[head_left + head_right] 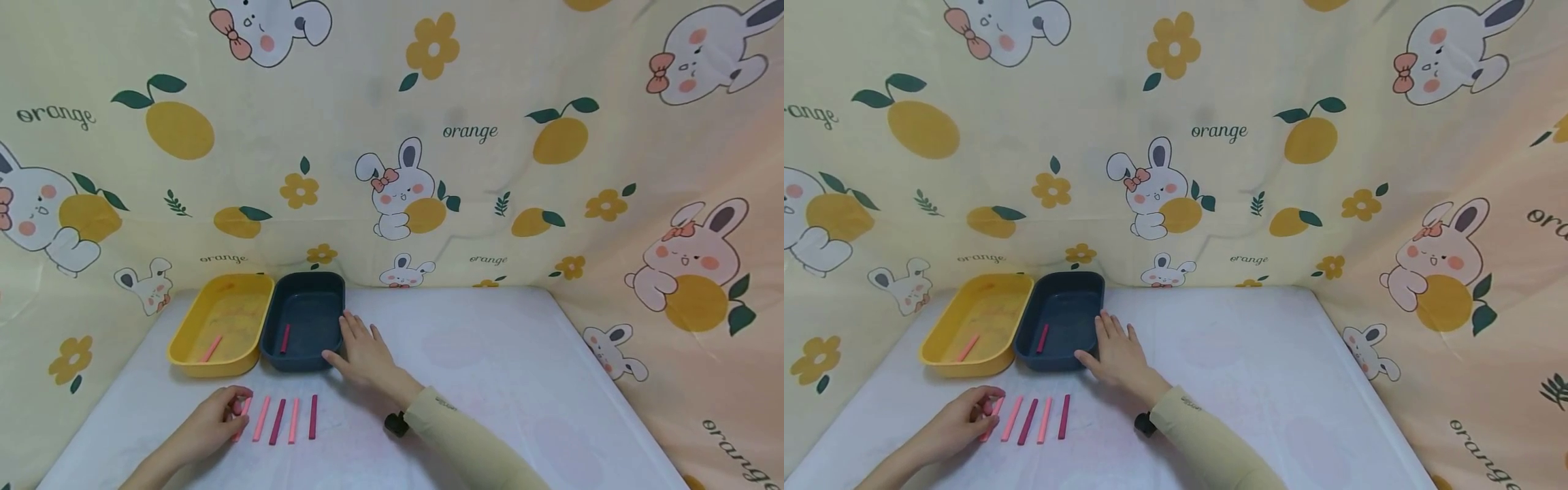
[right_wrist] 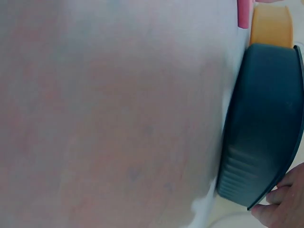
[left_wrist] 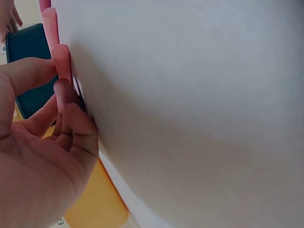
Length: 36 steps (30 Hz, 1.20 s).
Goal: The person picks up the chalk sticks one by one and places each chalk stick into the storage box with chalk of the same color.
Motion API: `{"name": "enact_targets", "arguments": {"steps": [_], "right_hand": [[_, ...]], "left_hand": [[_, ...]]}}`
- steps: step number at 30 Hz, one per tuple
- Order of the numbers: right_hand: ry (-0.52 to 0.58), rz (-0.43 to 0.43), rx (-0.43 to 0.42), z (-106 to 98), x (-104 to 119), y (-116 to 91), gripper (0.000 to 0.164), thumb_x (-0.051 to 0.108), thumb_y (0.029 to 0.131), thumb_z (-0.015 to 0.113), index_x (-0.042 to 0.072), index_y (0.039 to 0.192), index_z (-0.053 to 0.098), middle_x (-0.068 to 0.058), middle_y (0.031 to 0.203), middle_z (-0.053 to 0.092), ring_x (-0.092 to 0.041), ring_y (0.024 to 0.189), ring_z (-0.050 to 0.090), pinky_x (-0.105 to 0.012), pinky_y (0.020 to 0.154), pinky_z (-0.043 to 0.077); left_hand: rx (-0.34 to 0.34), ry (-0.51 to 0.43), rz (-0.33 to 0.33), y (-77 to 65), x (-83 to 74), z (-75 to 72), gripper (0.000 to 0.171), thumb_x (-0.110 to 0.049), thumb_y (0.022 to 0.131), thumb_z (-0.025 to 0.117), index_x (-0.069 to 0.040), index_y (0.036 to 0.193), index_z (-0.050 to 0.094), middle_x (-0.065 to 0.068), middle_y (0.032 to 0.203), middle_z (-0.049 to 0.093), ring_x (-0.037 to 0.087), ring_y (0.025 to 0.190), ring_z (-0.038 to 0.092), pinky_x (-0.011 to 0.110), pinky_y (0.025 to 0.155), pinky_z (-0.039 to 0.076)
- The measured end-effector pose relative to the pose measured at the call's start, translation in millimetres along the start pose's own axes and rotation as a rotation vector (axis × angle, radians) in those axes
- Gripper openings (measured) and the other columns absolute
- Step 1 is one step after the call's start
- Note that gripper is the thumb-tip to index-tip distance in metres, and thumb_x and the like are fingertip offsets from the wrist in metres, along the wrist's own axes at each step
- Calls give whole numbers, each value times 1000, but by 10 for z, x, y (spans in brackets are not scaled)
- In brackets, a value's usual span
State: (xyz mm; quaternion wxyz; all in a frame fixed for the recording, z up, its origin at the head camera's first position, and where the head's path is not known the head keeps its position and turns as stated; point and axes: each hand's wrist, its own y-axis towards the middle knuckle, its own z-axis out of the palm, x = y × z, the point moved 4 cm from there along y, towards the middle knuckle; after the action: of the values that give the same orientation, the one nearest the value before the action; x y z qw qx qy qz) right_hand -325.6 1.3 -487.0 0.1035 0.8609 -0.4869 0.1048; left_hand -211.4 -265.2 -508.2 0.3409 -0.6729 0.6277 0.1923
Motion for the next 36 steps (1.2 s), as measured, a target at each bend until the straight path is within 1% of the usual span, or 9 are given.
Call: {"name": "enact_targets", "arguments": {"steps": [7,12,16,23,29,36], "right_hand": [[7,12,8,16,48,49,89,68,103,39,6,165,22,-8,174,13,-27,159,17,-56,125,17],[-8,21,9,11,63,55,91,70,103,38,6,165,21,-8,174,13,-27,159,17,-58,125,18],[-3,26,24,-9,75,42,91,69,103,38,5,165,20,-9,174,12,-27,159,17,-58,125,18],[5,29,36,-27,87,30,91,68,103,37,5,166,18,-9,174,11,-27,159,16,-58,125,16],[5,35,33,2,69,31,92,69,103,38,5,166,19,-10,174,12,-28,159,17,-58,125,18],[17,39,39,-5,71,27,91,68,103,39,5,166,18,-10,174,12,-27,159,16,-57,125,17]], "left_hand": [[9,35,7,26,22,-25,44,-6,92,76,5,131,60,5,92,52,19,81,50,27,66,44],[19,33,-6,32,24,-31,44,-7,92,76,5,131,60,5,92,52,19,82,50,28,67,44],[14,24,-13,21,15,-39,45,-7,92,77,6,131,60,5,93,53,19,82,50,28,67,45],[-4,-39,-23,-13,21,-59,45,-3,91,75,6,132,58,6,94,54,19,81,52,28,67,47],[-25,-84,-26,-37,42,-67,47,1,90,74,4,134,57,7,96,55,20,80,54,28,65,49],[-60,-133,-13,-90,-28,-98,49,4,89,70,1,135,56,9,100,57,21,80,56,30,62,51]]}}
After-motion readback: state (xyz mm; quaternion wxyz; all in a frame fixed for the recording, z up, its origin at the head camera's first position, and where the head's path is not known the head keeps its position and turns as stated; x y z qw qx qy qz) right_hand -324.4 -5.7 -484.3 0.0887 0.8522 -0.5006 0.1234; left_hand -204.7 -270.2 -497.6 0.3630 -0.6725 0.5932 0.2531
